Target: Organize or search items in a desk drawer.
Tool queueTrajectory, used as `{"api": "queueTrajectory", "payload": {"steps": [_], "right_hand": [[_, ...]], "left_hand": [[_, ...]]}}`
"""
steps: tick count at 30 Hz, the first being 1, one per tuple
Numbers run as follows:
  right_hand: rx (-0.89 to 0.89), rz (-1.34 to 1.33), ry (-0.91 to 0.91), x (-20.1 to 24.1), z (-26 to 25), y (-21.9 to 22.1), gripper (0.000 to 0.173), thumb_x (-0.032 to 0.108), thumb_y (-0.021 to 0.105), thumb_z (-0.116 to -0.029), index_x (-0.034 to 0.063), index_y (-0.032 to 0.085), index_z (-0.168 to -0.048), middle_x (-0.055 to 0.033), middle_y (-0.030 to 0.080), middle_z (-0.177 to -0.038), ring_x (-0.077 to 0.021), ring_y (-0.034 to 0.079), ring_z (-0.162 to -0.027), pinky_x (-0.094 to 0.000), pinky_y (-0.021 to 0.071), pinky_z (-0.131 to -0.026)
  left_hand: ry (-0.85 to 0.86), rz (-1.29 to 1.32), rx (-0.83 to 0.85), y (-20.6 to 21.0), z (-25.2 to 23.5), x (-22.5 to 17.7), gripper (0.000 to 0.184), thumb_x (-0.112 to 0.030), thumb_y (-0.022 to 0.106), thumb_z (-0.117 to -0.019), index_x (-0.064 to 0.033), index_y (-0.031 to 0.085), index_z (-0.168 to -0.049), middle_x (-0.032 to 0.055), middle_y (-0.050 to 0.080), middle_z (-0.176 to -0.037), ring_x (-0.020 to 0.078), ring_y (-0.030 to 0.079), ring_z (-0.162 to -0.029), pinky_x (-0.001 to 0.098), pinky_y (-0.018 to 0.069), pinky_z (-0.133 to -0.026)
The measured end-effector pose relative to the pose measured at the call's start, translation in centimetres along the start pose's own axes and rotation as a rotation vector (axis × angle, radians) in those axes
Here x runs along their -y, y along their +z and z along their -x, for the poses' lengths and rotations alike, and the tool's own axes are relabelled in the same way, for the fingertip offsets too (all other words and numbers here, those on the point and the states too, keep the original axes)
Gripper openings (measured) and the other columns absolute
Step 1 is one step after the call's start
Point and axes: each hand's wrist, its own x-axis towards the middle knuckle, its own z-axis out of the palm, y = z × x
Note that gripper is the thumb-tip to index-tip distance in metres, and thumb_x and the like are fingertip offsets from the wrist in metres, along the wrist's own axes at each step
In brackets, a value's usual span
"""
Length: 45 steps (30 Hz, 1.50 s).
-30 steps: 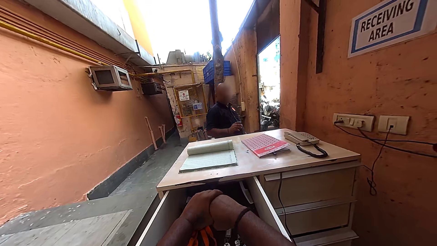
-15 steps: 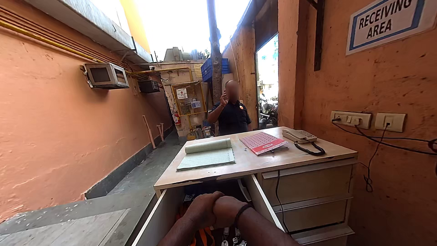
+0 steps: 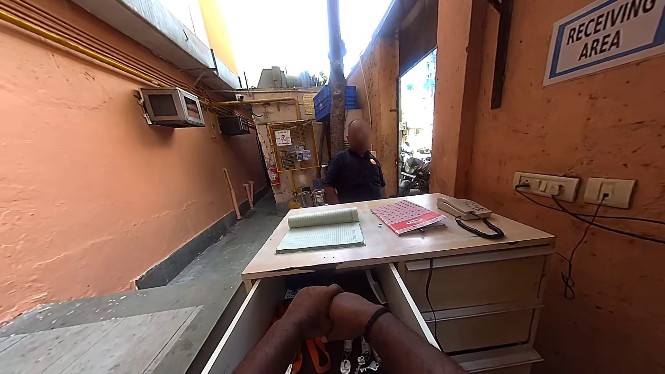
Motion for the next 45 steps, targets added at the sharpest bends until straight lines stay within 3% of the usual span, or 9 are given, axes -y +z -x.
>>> {"api": "queueTrajectory", "payload": {"steps": [10,19,27,45], "right_hand": [[-0.014,0.051,-0.037,0.3,0.1,-0.2,0.045,0.045,0.067,-0.0943,0.0,0.069,-0.094,-0.0189,0.069,-0.098,-0.0373,0.067,-0.098,-0.0614,0.0517,-0.087],[-0.025,0.004,0.03,0.8,0.6,-1.1,0.043,0.042,0.07,-0.0928,-0.0005,0.068,-0.096,-0.0191,0.069,-0.099,-0.0372,0.068,-0.098,-0.0614,0.0523,-0.086],[-0.01,-0.01,-0.017,0.5,0.5,-1.1,0.042,0.041,0.07,-0.0933,-0.001,0.068,-0.098,-0.0195,0.069,-0.1,-0.0377,0.067,-0.099,-0.0617,0.0519,-0.087],[0.055,0.013,0.012,0.2,0.0,-0.3,0.047,0.045,0.072,-0.092,-0.0014,0.069,-0.093,-0.0202,0.069,-0.099,-0.0382,0.067,-0.097,-0.064,0.0513,-0.086]], "left_hand": [[-0.033,-0.046,0.027,-0.6,0.2,0.2,0.054,-0.03,0.075,-0.0753,-0.0222,0.064,-0.128,0.0061,0.072,-0.115,0.0283,0.069,-0.11,0.0567,0.0554,-0.089],[-0.115,-0.084,0.035,-1.6,0.3,-0.6,0.051,-0.03,0.075,-0.0753,-0.0224,0.066,-0.125,0.0064,0.073,-0.113,0.029,0.069,-0.108,0.0562,0.0557,-0.088],[-0.138,-0.082,0.052,-1.6,0.2,-0.7,0.049,-0.03,0.074,-0.0755,-0.0214,0.066,-0.123,0.0069,0.073,-0.112,0.0285,0.069,-0.109,0.0559,0.0555,-0.088],[-0.014,0.043,0.026,0.4,-0.2,0.4,0.055,-0.025,0.075,-0.0762,-0.0218,0.064,-0.13,0.0056,0.071,-0.12,0.0269,0.067,-0.116,0.0557,0.0534,-0.097]]}}
